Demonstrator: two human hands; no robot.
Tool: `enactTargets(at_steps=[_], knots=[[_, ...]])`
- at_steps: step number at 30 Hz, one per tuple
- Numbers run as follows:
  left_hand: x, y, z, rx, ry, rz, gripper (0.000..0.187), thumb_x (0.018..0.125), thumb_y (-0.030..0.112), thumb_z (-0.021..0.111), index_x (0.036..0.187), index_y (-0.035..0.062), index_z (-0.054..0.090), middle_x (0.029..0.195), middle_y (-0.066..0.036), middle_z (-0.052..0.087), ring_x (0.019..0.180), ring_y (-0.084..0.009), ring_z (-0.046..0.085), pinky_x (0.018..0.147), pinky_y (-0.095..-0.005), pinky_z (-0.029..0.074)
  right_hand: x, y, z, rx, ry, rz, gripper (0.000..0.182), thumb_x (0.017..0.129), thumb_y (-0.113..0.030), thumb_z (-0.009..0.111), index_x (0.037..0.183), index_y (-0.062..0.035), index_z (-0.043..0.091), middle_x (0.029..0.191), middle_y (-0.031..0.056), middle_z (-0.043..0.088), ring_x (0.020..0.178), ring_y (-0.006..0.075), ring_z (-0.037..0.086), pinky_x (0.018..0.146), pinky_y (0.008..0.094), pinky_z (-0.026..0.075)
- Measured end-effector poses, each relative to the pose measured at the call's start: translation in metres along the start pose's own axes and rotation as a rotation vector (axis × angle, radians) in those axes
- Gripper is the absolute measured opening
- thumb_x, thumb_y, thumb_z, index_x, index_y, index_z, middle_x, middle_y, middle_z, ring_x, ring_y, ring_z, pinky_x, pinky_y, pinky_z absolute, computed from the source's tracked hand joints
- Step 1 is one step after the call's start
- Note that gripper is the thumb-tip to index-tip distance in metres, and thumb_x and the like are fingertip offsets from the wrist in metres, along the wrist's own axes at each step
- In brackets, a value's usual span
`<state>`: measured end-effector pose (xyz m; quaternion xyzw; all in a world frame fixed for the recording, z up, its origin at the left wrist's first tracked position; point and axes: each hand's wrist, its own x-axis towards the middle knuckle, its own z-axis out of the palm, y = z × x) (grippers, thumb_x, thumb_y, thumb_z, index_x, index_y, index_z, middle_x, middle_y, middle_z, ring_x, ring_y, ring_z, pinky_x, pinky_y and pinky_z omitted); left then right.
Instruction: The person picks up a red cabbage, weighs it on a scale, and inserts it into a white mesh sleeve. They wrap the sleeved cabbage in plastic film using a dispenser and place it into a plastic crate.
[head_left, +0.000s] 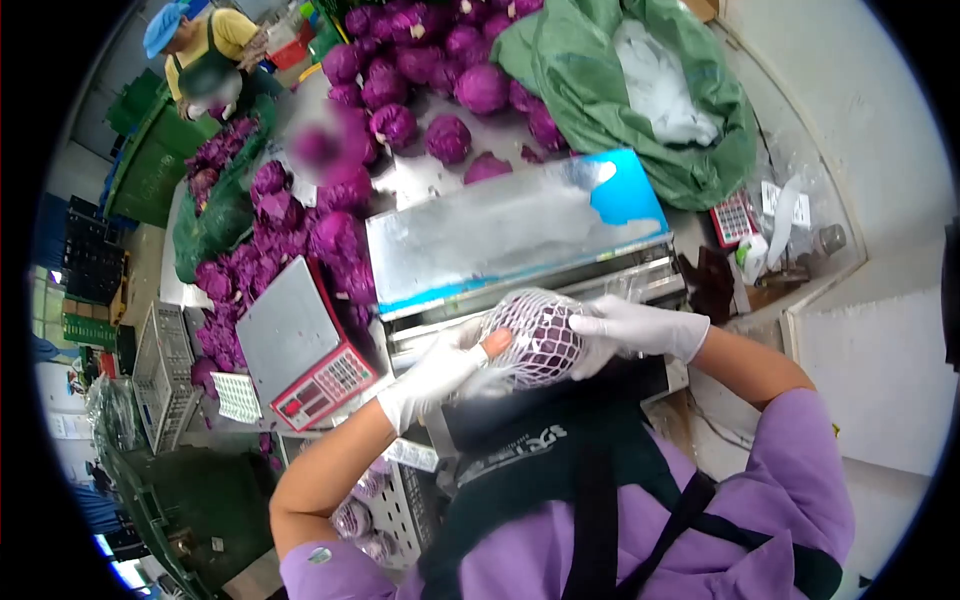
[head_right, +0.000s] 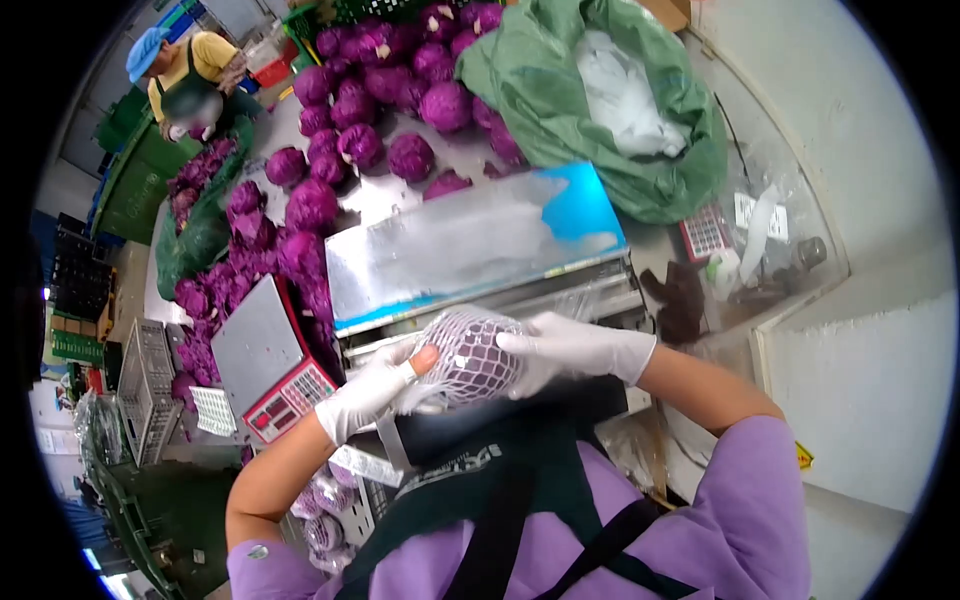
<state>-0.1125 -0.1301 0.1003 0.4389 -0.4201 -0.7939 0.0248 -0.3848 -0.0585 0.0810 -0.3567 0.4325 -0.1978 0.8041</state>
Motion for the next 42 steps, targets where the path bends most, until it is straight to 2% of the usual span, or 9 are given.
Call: enactTargets(at_steps=[6, 12, 13, 16, 24, 29, 34, 36, 42], knots=[[0.006, -0.106, -0.007, -0.425, -0.194, -0.461, 0.072, 0.091, 0.063, 0.051, 0.141, 0.0114, 0.044, 0.133, -0.009, 0.056, 0.117, -0.0201, 0.058, 0.095, -0.0352, 0.053, -0.005, 0.083, 0.032, 0.464, 0.002, 0.299, 0.076, 0.099, -0.057, 0.038, 0.139, 0.0080, 0.037, 0.123, 0.0315, 0.057, 0.114, 0.0381, 0.059, 0.099, 0.0430, 0.049], [-0.034, -0.160, -0.014, -0.526, -0.009, -0.007, 0.057, 0.095, 0.046, 0.057, 0.127, 0.0001, 0.053, 0.124, -0.015, 0.060, 0.114, -0.0235, 0.061, 0.104, -0.0364, 0.047, -0.046, 0.137, 0.022, -0.171, 0.305, -0.169, 0.045, 0.093, -0.027, 0.062, 0.129, -0.0017, 0.054, 0.130, 0.0246, 0.056, 0.120, 0.0291, 0.057, 0.098, 0.0338, 0.047], [-0.045, -0.174, -0.020, -0.450, 0.026, 0.073, 0.041, 0.095, 0.024, 0.062, 0.126, -0.0017, 0.053, 0.123, -0.016, 0.060, 0.116, -0.0221, 0.059, 0.103, -0.0342, 0.047, -0.057, 0.137, 0.027, -0.713, 0.468, -0.348, 0.038, 0.089, -0.017, 0.068, 0.122, -0.0003, 0.061, 0.127, 0.0204, 0.060, 0.114, 0.0263, 0.061, 0.095, 0.0318, 0.048], [-0.051, -0.217, -0.021, -0.147, 0.267, 0.137, 0.016, 0.085, -0.009, 0.066, 0.097, 0.0001, 0.067, 0.102, -0.008, 0.069, 0.101, -0.0146, 0.064, 0.092, -0.0258, 0.050, -0.070, 0.145, 0.032, -0.535, 0.710, -0.415, 0.016, 0.083, -0.003, 0.070, 0.097, 0.0026, 0.071, 0.107, 0.0125, 0.070, 0.103, 0.0210, 0.065, 0.090, 0.0295, 0.049], [-0.034, -0.158, 0.014, -0.465, 0.524, 0.804, 0.015, 0.102, 0.021, 0.053, 0.098, 0.0069, 0.050, 0.071, 0.001, 0.049, 0.065, -0.0096, 0.050, 0.061, -0.0259, 0.045, -0.026, 0.118, 0.044, -0.292, 0.972, -0.649, 0.010, 0.093, -0.007, 0.062, 0.093, 0.0028, 0.065, 0.072, 0.0041, 0.063, 0.067, 0.0100, 0.061, 0.063, 0.0227, 0.049], [-0.057, -0.128, 0.010, -0.748, 1.115, 0.505, 0.013, 0.102, 0.015, 0.046, 0.089, 0.0169, 0.050, 0.066, 0.009, 0.036, 0.052, -0.0027, 0.031, 0.046, -0.0199, 0.023, 0.000, 0.110, 0.057, -0.399, 1.154, -0.629, 0.013, 0.094, -0.012, 0.063, 0.088, -0.0004, 0.066, 0.058, -0.0001, 0.052, 0.053, 0.0042, 0.048, 0.050, 0.0222, 0.040], [-0.080, -0.222, -0.066, -0.742, 1.029, 0.538, 0.013, 0.101, 0.015, 0.049, 0.088, 0.0155, 0.051, 0.058, 0.010, 0.033, 0.043, -0.0030, 0.027, 0.038, -0.0211, 0.019, 0.019, 0.128, 0.051, -0.541, 1.127, -0.514, 0.015, 0.091, -0.014, 0.066, 0.086, 0.0005, 0.067, 0.064, 0.0082, 0.064, 0.056, 0.0108, 0.058, 0.056, 0.0264, 0.046], [-0.064, -0.239, -0.086, -0.719, 1.115, 0.358, 0.015, 0.100, 0.015, 0.050, 0.085, 0.0151, 0.050, 0.057, 0.009, 0.032, 0.043, -0.0032, 0.027, 0.039, -0.0209, 0.020, 0.042, 0.140, 0.043, -0.729, 1.118, -0.581, 0.014, 0.091, -0.016, 0.065, 0.086, -0.0031, 0.067, 0.069, 0.0129, 0.063, 0.061, 0.0238, 0.065, 0.057, 0.0314, 0.048], [0.026, -0.217, -0.089, 0.286, 1.229, 0.697, 0.011, 0.081, -0.007, 0.051, 0.086, 0.0019, 0.046, 0.074, -0.003, 0.043, 0.071, -0.0131, 0.043, 0.067, -0.0263, 0.042, 0.118, 0.138, 0.061, -1.616, 0.897, -0.694, 0.014, 0.083, -0.018, 0.063, 0.097, -0.0183, 0.065, 0.080, -0.0020, 0.059, 0.068, 0.0136, 0.064, 0.052, 0.0288, 0.050]])
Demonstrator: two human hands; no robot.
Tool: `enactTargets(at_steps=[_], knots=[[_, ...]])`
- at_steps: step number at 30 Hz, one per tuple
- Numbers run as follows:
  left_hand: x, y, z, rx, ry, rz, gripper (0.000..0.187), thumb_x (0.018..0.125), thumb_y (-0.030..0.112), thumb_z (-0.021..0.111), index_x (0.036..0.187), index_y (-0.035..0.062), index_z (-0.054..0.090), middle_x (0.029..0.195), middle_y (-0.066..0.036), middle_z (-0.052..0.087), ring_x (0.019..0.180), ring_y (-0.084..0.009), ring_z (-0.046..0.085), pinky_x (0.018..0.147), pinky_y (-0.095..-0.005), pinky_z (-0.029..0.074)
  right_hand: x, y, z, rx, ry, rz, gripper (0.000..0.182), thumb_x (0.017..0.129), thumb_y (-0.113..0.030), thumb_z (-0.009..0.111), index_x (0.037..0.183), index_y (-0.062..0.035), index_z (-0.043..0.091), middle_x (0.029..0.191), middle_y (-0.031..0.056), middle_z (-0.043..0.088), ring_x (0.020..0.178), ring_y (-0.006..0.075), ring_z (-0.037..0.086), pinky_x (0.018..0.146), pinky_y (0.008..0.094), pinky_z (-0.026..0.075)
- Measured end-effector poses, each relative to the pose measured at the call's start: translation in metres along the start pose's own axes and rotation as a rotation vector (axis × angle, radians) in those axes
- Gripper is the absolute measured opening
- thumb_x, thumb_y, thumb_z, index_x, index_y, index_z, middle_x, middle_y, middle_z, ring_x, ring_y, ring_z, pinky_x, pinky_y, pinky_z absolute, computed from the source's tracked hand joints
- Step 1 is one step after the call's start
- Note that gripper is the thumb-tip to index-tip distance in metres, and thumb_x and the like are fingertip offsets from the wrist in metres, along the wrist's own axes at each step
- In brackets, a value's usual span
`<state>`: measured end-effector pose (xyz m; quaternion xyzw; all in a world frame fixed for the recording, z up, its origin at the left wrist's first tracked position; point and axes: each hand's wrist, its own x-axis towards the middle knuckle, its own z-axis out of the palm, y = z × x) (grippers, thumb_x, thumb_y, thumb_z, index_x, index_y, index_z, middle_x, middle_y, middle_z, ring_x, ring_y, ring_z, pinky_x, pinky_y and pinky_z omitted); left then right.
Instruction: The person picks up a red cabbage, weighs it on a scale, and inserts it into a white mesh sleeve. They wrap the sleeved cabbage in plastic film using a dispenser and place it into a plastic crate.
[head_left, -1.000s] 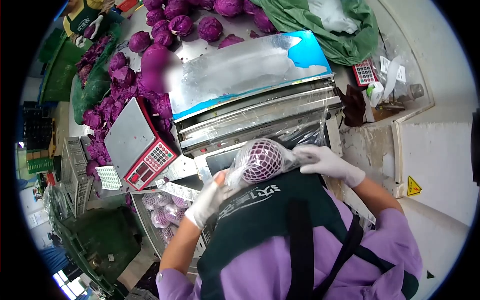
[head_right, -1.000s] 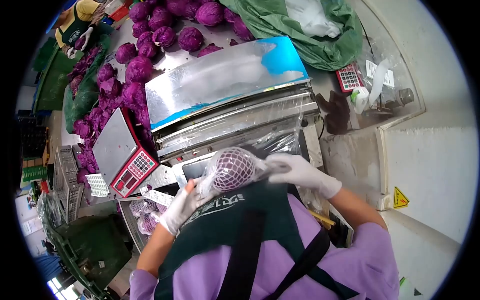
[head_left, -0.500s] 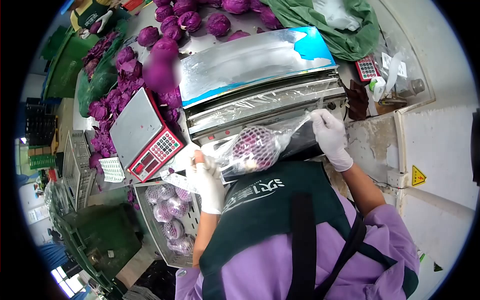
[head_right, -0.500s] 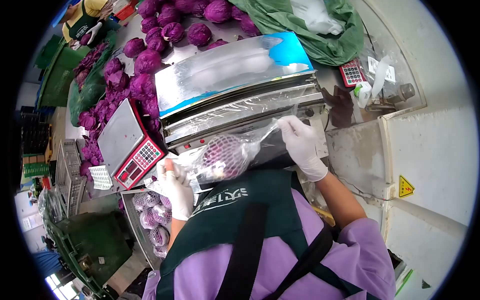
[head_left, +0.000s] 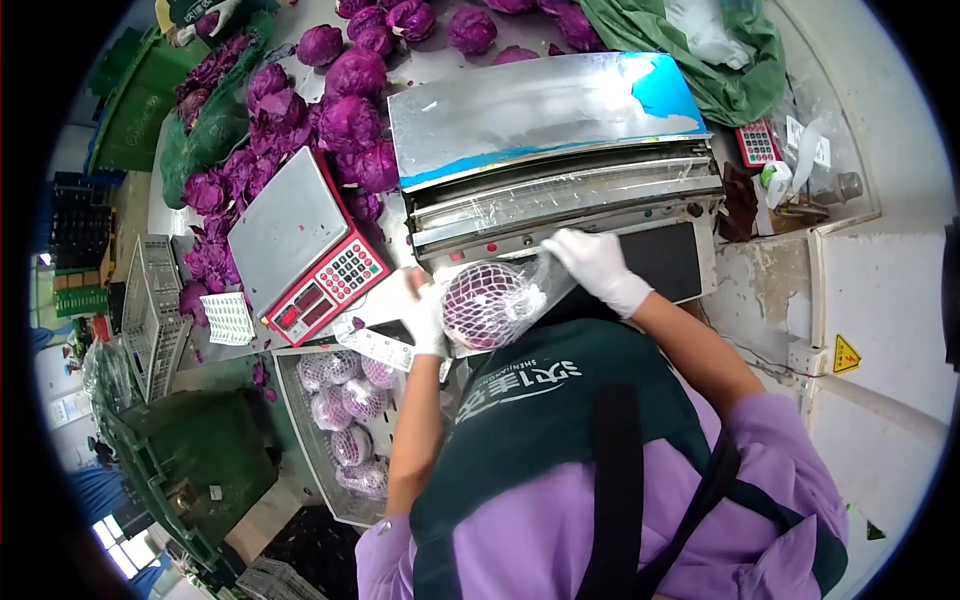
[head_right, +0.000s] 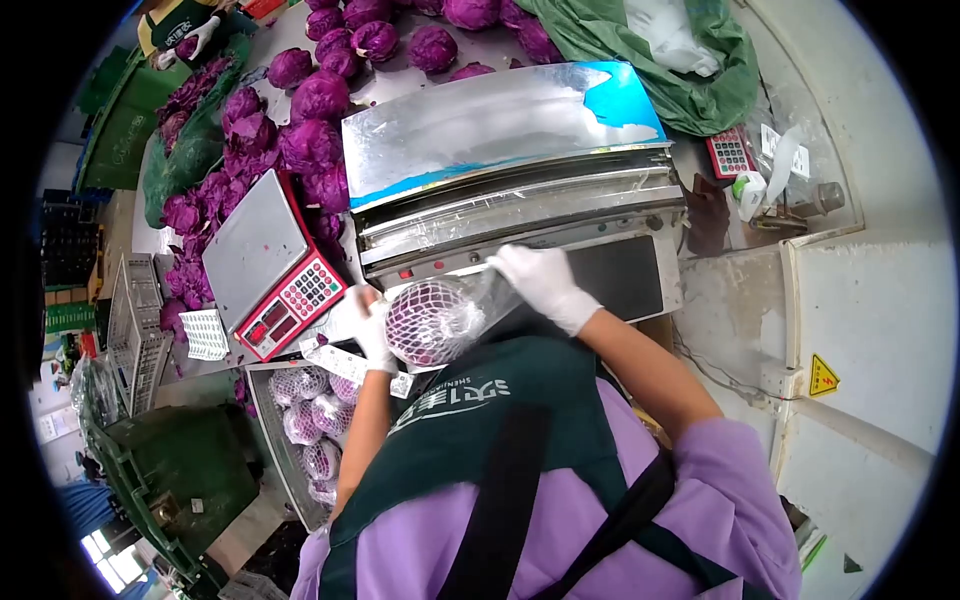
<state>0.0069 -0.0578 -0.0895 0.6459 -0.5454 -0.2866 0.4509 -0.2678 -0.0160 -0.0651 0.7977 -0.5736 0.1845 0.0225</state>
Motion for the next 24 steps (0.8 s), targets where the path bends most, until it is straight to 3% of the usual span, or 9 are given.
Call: enactTargets(at_steps=[3, 6, 8, 9, 10, 16, 18, 19, 24], knots=[[0.007, -0.008, 0.008, -0.180, -0.056, -0.060, 0.009, 0.086, -0.005, 0.050, 0.085, 0.0027, 0.044, 0.074, -0.001, 0.041, 0.069, -0.0114, 0.038, 0.064, -0.0249, 0.039, 0.028, -0.032, 0.027, 0.001, 0.107, -0.063, 0.015, 0.082, -0.024, 0.062, 0.096, -0.0240, 0.065, 0.071, -0.0043, 0.054, 0.058, 0.0101, 0.060, 0.044, 0.0289, 0.046], [0.004, 0.021, 0.004, -0.348, 0.001, -0.161, 0.019, 0.099, 0.015, 0.055, 0.085, 0.0048, 0.048, 0.070, 0.002, 0.045, 0.062, -0.0064, 0.038, 0.055, -0.0221, 0.035, 0.040, -0.065, 0.031, 0.377, 0.063, 0.030, 0.012, 0.088, -0.029, 0.061, 0.091, -0.0192, 0.068, 0.065, 0.0004, 0.062, 0.059, 0.0193, 0.065, 0.050, 0.0328, 0.051], [-0.002, 0.047, -0.010, -0.594, -0.029, -0.360, 0.016, 0.099, 0.015, 0.056, 0.088, 0.0057, 0.051, 0.069, 0.003, 0.047, 0.058, -0.0040, 0.039, 0.051, -0.0212, 0.033, 0.049, -0.081, 0.018, 0.640, 0.321, -0.023, 0.011, 0.086, -0.027, 0.066, 0.088, -0.0169, 0.069, 0.075, 0.0032, 0.067, 0.063, 0.0231, 0.066, 0.056, 0.0331, 0.052], [0.004, 0.043, -0.013, -0.594, -0.106, -0.360, 0.015, 0.099, 0.017, 0.057, 0.089, 0.0064, 0.054, 0.068, 0.003, 0.048, 0.054, -0.0028, 0.038, 0.047, -0.0198, 0.029, 0.057, -0.084, 0.005, 0.681, 0.324, -0.083, 0.011, 0.085, -0.027, 0.067, 0.087, -0.0166, 0.069, 0.076, 0.0028, 0.067, 0.063, 0.0220, 0.065, 0.055, 0.0319, 0.051], [0.012, 0.032, -0.032, -0.897, -0.488, -0.507, 0.010, 0.096, 0.015, 0.062, 0.097, 0.0059, 0.057, 0.081, 0.000, 0.059, 0.065, -0.0078, 0.053, 0.056, -0.0206, 0.043, 0.063, -0.087, -0.009, 0.726, 0.322, -0.140, 0.012, 0.084, -0.028, 0.068, 0.085, -0.0163, 0.068, 0.077, 0.0025, 0.067, 0.062, 0.0208, 0.065, 0.054, 0.0308, 0.050], [0.030, 0.125, -0.065, -0.557, -1.207, -0.044, 0.028, 0.093, 0.010, 0.060, 0.121, 0.0045, 0.060, 0.113, -0.011, 0.063, 0.104, -0.0185, 0.058, 0.092, -0.0289, 0.046, 0.129, -0.078, -0.111, 0.482, 0.288, -0.755, 0.018, 0.079, -0.030, 0.071, 0.081, -0.0126, 0.065, 0.066, 0.0002, 0.054, 0.053, 0.0163, 0.053, 0.047, 0.0296, 0.040], [0.042, 0.136, -0.064, -0.288, -1.382, 0.417, 0.040, 0.091, 0.025, 0.064, 0.124, 0.0032, 0.060, 0.121, -0.011, 0.062, 0.122, -0.0208, 0.053, 0.103, -0.0331, 0.043, 0.146, -0.089, -0.110, 0.578, 0.356, -0.814, 0.022, 0.082, -0.031, 0.071, 0.076, -0.0117, 0.062, 0.065, 0.0001, 0.052, 0.051, 0.0182, 0.051, 0.047, 0.0300, 0.039], [0.040, 0.116, -0.051, -0.474, -1.500, 0.154, 0.046, 0.088, 0.030, 0.068, 0.125, 0.0034, 0.059, 0.126, -0.010, 0.060, 0.125, -0.0181, 0.052, 0.103, -0.0343, 0.044, 0.151, -0.097, -0.111, 0.643, 0.353, -0.825, 0.025, 0.082, -0.032, 0.071, 0.073, -0.0122, 0.060, 0.064, 0.0000, 0.052, 0.051, 0.0182, 0.051, 0.047, 0.0299, 0.039], [0.023, 0.112, -0.038, -1.063, -1.410, -0.334, 0.045, 0.090, 0.032, 0.067, 0.125, 0.0041, 0.059, 0.125, -0.009, 0.061, 0.122, -0.0169, 0.054, 0.103, -0.0336, 0.044, 0.152, -0.143, -0.097, 0.841, 0.039, -0.875, 0.031, 0.079, -0.035, 0.075, 0.070, -0.0111, 0.057, 0.060, 0.0048, 0.054, 0.048, 0.0245, 0.054, 0.046, 0.0360, 0.043]])
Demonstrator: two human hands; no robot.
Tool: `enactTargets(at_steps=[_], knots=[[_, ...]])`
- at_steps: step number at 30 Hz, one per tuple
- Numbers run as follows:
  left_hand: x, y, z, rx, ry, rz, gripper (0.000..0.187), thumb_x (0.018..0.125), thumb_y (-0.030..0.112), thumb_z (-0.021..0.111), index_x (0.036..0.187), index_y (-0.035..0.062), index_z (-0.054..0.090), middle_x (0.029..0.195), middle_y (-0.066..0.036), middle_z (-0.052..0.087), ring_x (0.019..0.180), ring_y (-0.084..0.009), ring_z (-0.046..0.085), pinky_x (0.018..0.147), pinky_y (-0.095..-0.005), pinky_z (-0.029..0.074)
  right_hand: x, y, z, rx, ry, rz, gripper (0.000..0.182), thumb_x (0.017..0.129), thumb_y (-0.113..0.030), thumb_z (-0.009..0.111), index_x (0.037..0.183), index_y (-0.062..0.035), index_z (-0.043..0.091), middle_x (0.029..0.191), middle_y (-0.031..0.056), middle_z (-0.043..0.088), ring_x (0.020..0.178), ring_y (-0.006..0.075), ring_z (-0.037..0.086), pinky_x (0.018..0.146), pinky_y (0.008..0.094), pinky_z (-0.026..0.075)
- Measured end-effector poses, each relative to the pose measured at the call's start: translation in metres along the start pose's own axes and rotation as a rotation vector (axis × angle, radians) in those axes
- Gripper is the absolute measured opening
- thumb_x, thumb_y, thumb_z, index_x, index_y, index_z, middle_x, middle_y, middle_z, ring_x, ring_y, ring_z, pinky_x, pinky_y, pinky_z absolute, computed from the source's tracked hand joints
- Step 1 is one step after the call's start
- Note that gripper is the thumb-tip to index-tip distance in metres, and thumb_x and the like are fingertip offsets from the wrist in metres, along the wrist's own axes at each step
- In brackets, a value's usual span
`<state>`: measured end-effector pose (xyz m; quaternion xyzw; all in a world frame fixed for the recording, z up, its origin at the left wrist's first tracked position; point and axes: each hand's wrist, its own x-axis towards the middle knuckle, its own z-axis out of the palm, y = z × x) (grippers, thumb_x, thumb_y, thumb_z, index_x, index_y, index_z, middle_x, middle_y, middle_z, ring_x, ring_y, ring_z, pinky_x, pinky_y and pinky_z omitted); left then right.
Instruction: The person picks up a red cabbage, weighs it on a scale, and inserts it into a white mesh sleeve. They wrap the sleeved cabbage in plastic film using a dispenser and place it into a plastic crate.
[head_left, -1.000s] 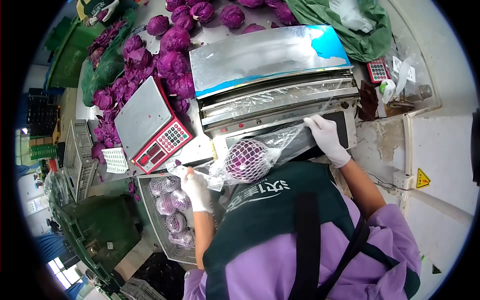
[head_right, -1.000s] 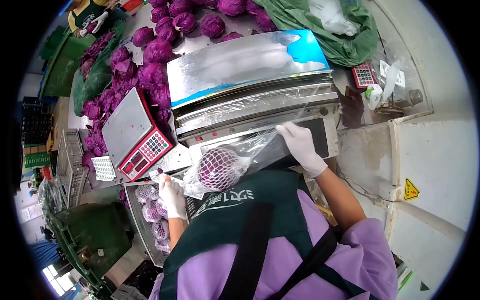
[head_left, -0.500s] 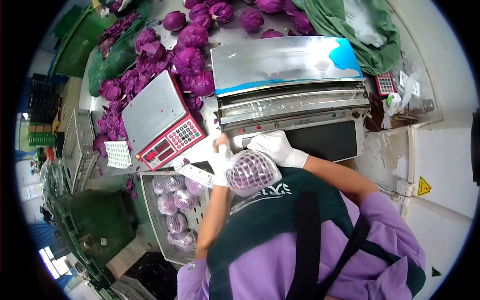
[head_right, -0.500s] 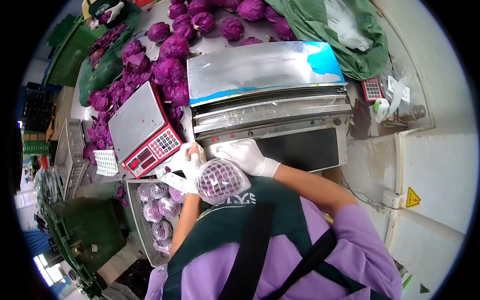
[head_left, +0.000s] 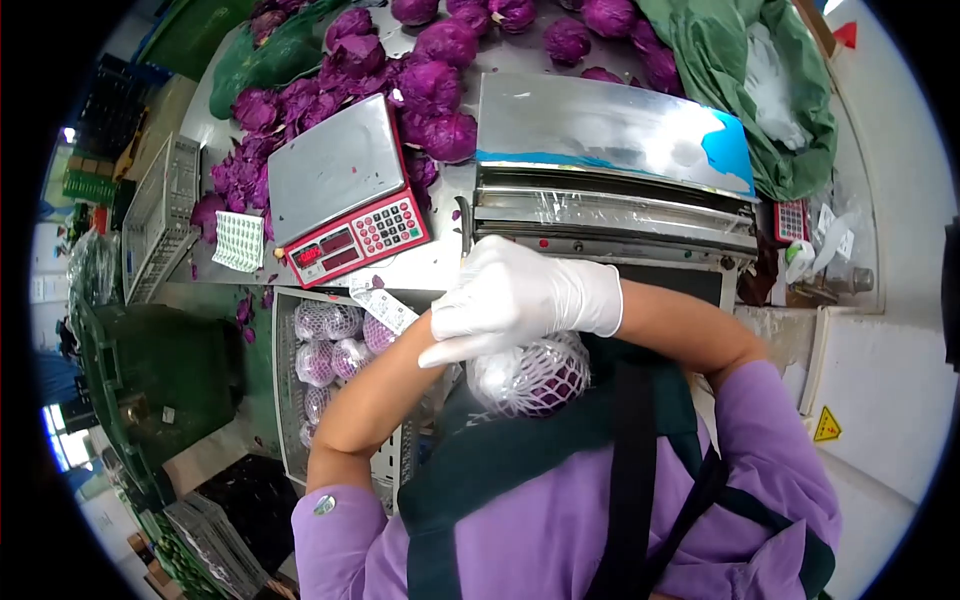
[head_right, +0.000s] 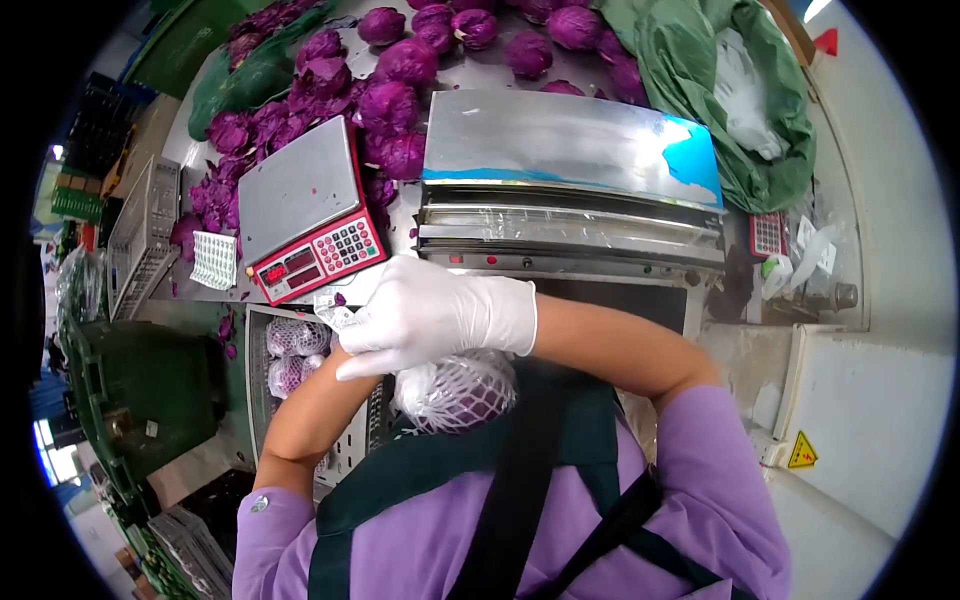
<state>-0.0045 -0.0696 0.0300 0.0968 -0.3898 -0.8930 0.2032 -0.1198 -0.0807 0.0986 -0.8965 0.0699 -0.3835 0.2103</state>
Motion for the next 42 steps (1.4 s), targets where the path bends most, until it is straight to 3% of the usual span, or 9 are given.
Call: enactTargets(at_steps=[6, 8, 10, 15, 24, 33, 36, 41, 42], knots=[[0.034, -0.070, -0.051, -0.595, 0.352, 0.080, 0.027, 0.103, 0.027, 0.045, 0.103, 0.0036, 0.059, 0.102, -0.015, 0.066, 0.098, -0.0288, 0.065, 0.088, -0.0393, 0.054, 0.001, 0.000, 0.015, 0.572, -0.118, 0.136, 0.048, 0.072, -0.026, 0.080, 0.113, -0.0039, 0.067, 0.101, 0.0103, 0.069, 0.099, 0.0233, 0.065, 0.087, 0.0330, 0.050], [0.005, -0.048, -0.016, -0.281, 0.488, 0.068, 0.051, 0.098, 0.051, 0.050, 0.116, 0.0043, 0.060, 0.112, -0.009, 0.065, 0.099, -0.0167, 0.064, 0.089, -0.0318, 0.052, -0.017, -0.002, -0.007, 0.774, -0.500, 0.479, 0.055, 0.072, -0.017, 0.078, 0.123, -0.0034, 0.064, 0.111, 0.0125, 0.069, 0.104, 0.0261, 0.064, 0.096, 0.0331, 0.048], [-0.007, -0.073, -0.031, -0.862, 0.072, 0.034, 0.051, 0.101, 0.050, 0.043, 0.126, 0.0074, 0.054, 0.122, -0.010, 0.061, 0.105, -0.0177, 0.061, 0.094, -0.0341, 0.049, -0.030, -0.001, -0.028, 0.814, -0.515, 0.736, 0.041, 0.087, -0.019, 0.065, 0.122, 0.0014, 0.061, 0.107, 0.0143, 0.069, 0.099, 0.0215, 0.065, 0.092, 0.0329, 0.050], [-0.054, -0.068, 0.020, -0.404, 0.335, 0.209, 0.079, 0.094, 0.055, 0.054, 0.150, 0.0073, 0.027, 0.143, -0.010, 0.046, 0.133, -0.0208, 0.044, 0.108, -0.0389, 0.039, -0.075, 0.010, 0.003, 1.229, 0.358, 1.552, 0.065, 0.102, -0.052, 0.033, 0.120, 0.0056, 0.056, 0.106, 0.0171, 0.068, 0.096, 0.0246, 0.067, 0.089, 0.0352, 0.053], [-0.212, -0.113, -0.001, -0.725, 0.883, 0.794, 0.072, 0.085, 0.050, 0.068, 0.137, 0.0061, 0.045, 0.131, -0.014, 0.054, 0.121, -0.0275, 0.053, 0.105, -0.0451, 0.045, -0.036, 0.008, 0.083, 1.381, 0.436, 1.351, 0.053, 0.104, -0.040, 0.040, 0.131, 0.0048, 0.049, 0.116, 0.0149, 0.062, 0.111, 0.0231, 0.059, 0.100, 0.0378, 0.045], [-0.492, -0.225, -0.025, 0.045, 2.728, 0.836, 0.064, 0.080, 0.030, 0.080, 0.126, 0.0015, 0.046, 0.117, -0.012, 0.060, 0.099, -0.0203, 0.062, 0.083, -0.0341, 0.053, -0.040, 0.007, 0.101, 1.167, 0.289, 1.547, 0.043, 0.102, -0.034, 0.048, 0.119, 0.0043, 0.058, 0.095, 0.0089, 0.068, 0.087, 0.0164, 0.065, 0.080, 0.0283, 0.050], [-0.546, -0.220, -0.023, -0.107, 2.736, 1.072, 0.065, 0.082, 0.031, 0.079, 0.129, 0.0033, 0.045, 0.122, -0.013, 0.057, 0.105, -0.0236, 0.060, 0.085, -0.0371, 0.053, -0.028, 0.005, 0.110, 1.117, 0.228, 1.515, 0.042, 0.102, -0.034, 0.048, 0.118, 0.0045, 0.059, 0.095, 0.0095, 0.068, 0.086, 0.0166, 0.065, 0.078, 0.0284, 0.050], [-0.613, -0.318, -0.064, -0.834, 2.341, 0.659, 0.090, 0.088, 0.073, 0.043, 0.151, 0.0112, 0.027, 0.153, -0.014, 0.034, 0.136, -0.0364, 0.037, 0.111, -0.0549, 0.028, -0.012, 0.001, 0.123, 1.073, 0.232, 1.558, 0.041, 0.102, -0.033, 0.048, 0.117, 0.0037, 0.058, 0.094, 0.0095, 0.067, 0.084, 0.0164, 0.065, 0.077, 0.0275, 0.050], [-0.608, -0.314, -0.071, -0.701, 2.217, 0.992, 0.095, 0.086, 0.076, 0.045, 0.152, 0.0099, 0.026, 0.153, -0.014, 0.034, 0.137, -0.0371, 0.036, 0.113, -0.0530, 0.027, -0.011, 0.000, 0.125, 1.062, 0.250, 1.576, 0.041, 0.102, -0.033, 0.048, 0.117, 0.0036, 0.058, 0.093, 0.0095, 0.067, 0.084, 0.0163, 0.064, 0.077, 0.0273, 0.050]])
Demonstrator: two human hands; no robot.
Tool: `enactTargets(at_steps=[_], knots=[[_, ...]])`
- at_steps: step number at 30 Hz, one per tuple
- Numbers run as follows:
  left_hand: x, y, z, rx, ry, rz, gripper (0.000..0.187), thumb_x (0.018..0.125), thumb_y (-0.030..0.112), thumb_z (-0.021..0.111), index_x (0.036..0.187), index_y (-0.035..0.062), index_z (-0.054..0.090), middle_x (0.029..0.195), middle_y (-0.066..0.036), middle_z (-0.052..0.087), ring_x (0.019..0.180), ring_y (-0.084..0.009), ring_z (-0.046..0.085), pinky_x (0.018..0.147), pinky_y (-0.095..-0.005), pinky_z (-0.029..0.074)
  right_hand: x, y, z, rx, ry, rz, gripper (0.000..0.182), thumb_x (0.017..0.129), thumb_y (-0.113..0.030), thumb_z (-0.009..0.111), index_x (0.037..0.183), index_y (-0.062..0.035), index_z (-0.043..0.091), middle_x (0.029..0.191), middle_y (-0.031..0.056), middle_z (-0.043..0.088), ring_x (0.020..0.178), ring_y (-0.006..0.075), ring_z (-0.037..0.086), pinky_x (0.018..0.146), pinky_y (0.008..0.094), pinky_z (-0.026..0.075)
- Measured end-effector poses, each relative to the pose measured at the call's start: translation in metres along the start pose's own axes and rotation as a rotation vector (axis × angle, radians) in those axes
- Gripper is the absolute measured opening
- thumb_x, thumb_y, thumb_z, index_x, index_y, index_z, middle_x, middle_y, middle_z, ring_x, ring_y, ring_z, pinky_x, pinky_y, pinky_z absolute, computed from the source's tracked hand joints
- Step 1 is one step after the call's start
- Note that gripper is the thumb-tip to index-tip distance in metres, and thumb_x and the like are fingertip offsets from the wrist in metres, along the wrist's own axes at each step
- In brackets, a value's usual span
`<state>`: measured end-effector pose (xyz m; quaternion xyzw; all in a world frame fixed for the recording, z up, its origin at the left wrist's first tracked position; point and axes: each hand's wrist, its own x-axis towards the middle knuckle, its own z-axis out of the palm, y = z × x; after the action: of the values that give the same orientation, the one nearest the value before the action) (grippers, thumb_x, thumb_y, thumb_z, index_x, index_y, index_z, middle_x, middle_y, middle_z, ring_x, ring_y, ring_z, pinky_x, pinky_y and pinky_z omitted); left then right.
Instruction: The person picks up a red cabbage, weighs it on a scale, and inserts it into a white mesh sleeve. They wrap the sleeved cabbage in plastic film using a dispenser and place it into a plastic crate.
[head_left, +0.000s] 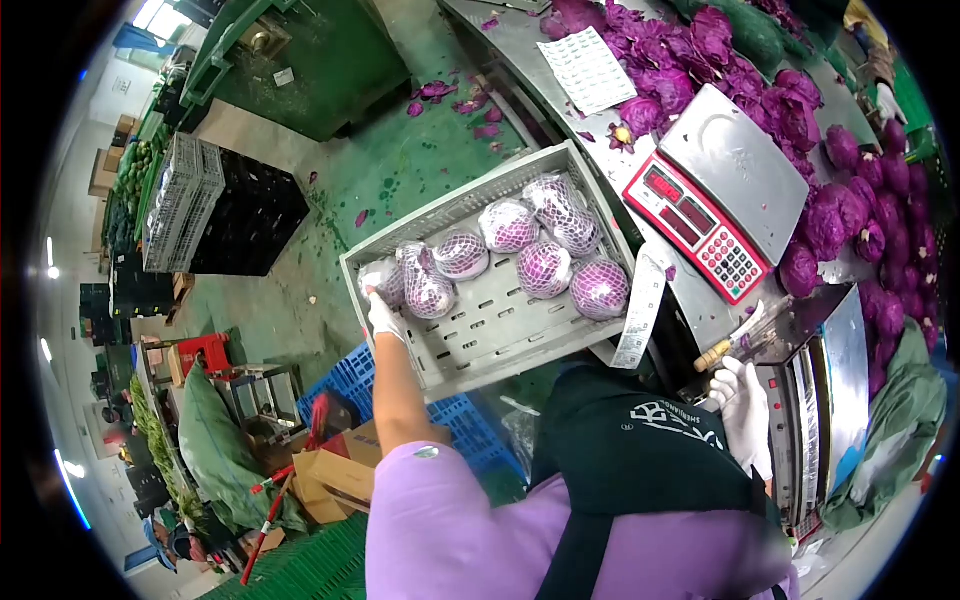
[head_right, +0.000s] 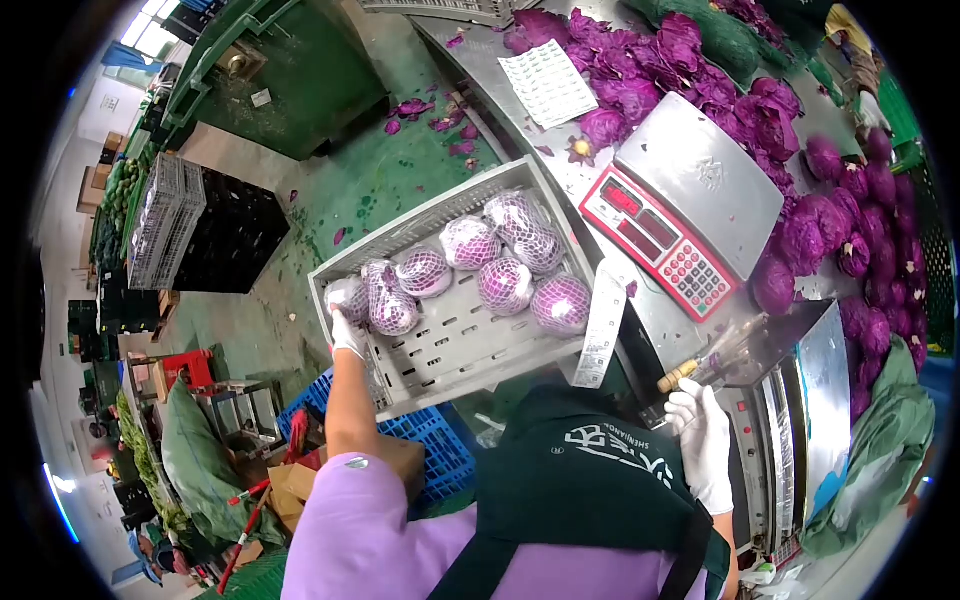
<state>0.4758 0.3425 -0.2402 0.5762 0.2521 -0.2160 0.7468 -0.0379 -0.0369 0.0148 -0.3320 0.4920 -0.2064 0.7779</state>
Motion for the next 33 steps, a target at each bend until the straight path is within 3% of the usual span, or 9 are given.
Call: enactTargets(at_steps=[2, 6, 11, 20, 23, 29, 31, 32, 33], knots=[[-0.022, -0.003, 0.026, 0.000, 0.232, -0.033, 0.096, 0.084, 0.072, 0.054, 0.149, 0.0052, 0.031, 0.149, -0.016, 0.040, 0.129, -0.0326, 0.047, 0.107, -0.0464, 0.039, -0.001, 0.000, 0.004, -0.011, 0.020, -0.009, 0.041, 0.102, -0.033, 0.048, 0.117, 0.0036, 0.058, 0.093, 0.0097, 0.067, 0.083, 0.0161, 0.064, 0.076, 0.0272, 0.050], [0.019, -0.021, 0.014, -0.054, 0.028, 0.004, 0.106, 0.079, 0.074, 0.058, 0.150, 0.0022, 0.025, 0.150, -0.017, 0.036, 0.130, -0.0328, 0.047, 0.109, -0.0476, 0.038, -0.004, 0.001, 0.008, -0.096, 0.085, -0.006, 0.042, 0.103, -0.034, 0.047, 0.117, 0.0032, 0.058, 0.090, 0.0071, 0.065, 0.083, 0.0153, 0.063, 0.075, 0.0256, 0.049], [0.085, -0.046, -0.037, 0.184, 0.247, -0.072, 0.113, 0.076, 0.090, 0.033, 0.152, 0.0068, 0.022, 0.150, -0.015, 0.039, 0.137, -0.0343, 0.037, 0.112, -0.0524, 0.028, -0.010, 0.000, 0.011, -0.141, 0.164, -0.008, 0.039, 0.102, -0.032, 0.049, 0.117, 0.0023, 0.059, 0.089, 0.0061, 0.066, 0.080, 0.0135, 0.063, 0.071, 0.0241, 0.048], [0.028, -0.005, 0.010, 0.190, 0.311, -0.465, 0.115, 0.069, 0.096, 0.027, 0.153, 0.0177, 0.019, 0.145, -0.012, 0.043, 0.133, -0.0314, 0.041, 0.109, -0.0512, 0.029, -0.021, -0.006, 0.005, -0.295, 0.223, -0.037, 0.035, 0.102, -0.026, 0.051, 0.115, 0.0046, 0.062, 0.090, 0.0071, 0.068, 0.081, 0.0114, 0.063, 0.072, 0.0232, 0.047], [0.045, -0.007, 0.014, 0.162, 0.430, -0.529, 0.112, 0.071, 0.093, 0.033, 0.147, 0.0104, 0.034, 0.140, -0.014, 0.050, 0.132, -0.0326, 0.044, 0.110, -0.0514, 0.030, -0.023, -0.008, 0.000, -0.308, 0.208, -0.041, 0.035, 0.102, -0.025, 0.050, 0.115, 0.0044, 0.062, 0.091, 0.0068, 0.068, 0.082, 0.0112, 0.063, 0.073, 0.0235, 0.047], [0.051, -0.028, 0.031, 0.598, 1.003, 0.062, 0.062, 0.090, 0.060, 0.049, 0.123, 0.0091, 0.059, 0.121, -0.015, 0.063, 0.111, -0.0351, 0.060, 0.095, -0.0448, 0.049, -0.026, -0.009, -0.018, -0.390, 0.202, -0.121, 0.034, 0.103, -0.024, 0.048, 0.116, 0.0036, 0.062, 0.093, 0.0060, 0.069, 0.084, 0.0107, 0.063, 0.075, 0.0242, 0.048], [0.023, -0.034, 0.064, 0.818, 0.865, 0.459, 0.057, 0.091, 0.053, 0.054, 0.121, 0.0057, 0.053, 0.118, -0.022, 0.062, 0.106, -0.0417, 0.061, 0.089, -0.0507, 0.051, -0.032, -0.010, -0.028, -0.441, 0.191, -0.183, 0.035, 0.103, -0.025, 0.046, 0.116, 0.0035, 0.063, 0.093, 0.0063, 0.070, 0.083, 0.0106, 0.063, 0.076, 0.0245, 0.049], [-0.018, -0.009, 0.118, 0.837, 0.762, 0.125, 0.067, 0.092, 0.054, 0.053, 0.130, -0.0006, 0.045, 0.125, -0.030, 0.054, 0.115, -0.0460, 0.054, 0.095, -0.0531, 0.047, -0.034, -0.010, -0.035, -0.433, 0.182, -0.188, 0.035, 0.103, -0.024, 0.045, 0.115, 0.0031, 0.063, 0.092, 0.0063, 0.070, 0.084, 0.0108, 0.063, 0.076, 0.0249, 0.049], [-0.037, -0.010, 0.162, 0.909, 0.756, 0.244, 0.072, 0.092, 0.055, 0.053, 0.133, -0.0034, 0.042, 0.129, -0.032, 0.049, 0.120, -0.0462, 0.049, 0.099, -0.0534, 0.043, -0.037, -0.011, -0.042, -0.429, 0.187, -0.206, 0.033, 0.103, -0.022, 0.045, 0.114, 0.0025, 0.064, 0.092, 0.0069, 0.070, 0.084, 0.0112, 0.064, 0.077, 0.0255, 0.050]])
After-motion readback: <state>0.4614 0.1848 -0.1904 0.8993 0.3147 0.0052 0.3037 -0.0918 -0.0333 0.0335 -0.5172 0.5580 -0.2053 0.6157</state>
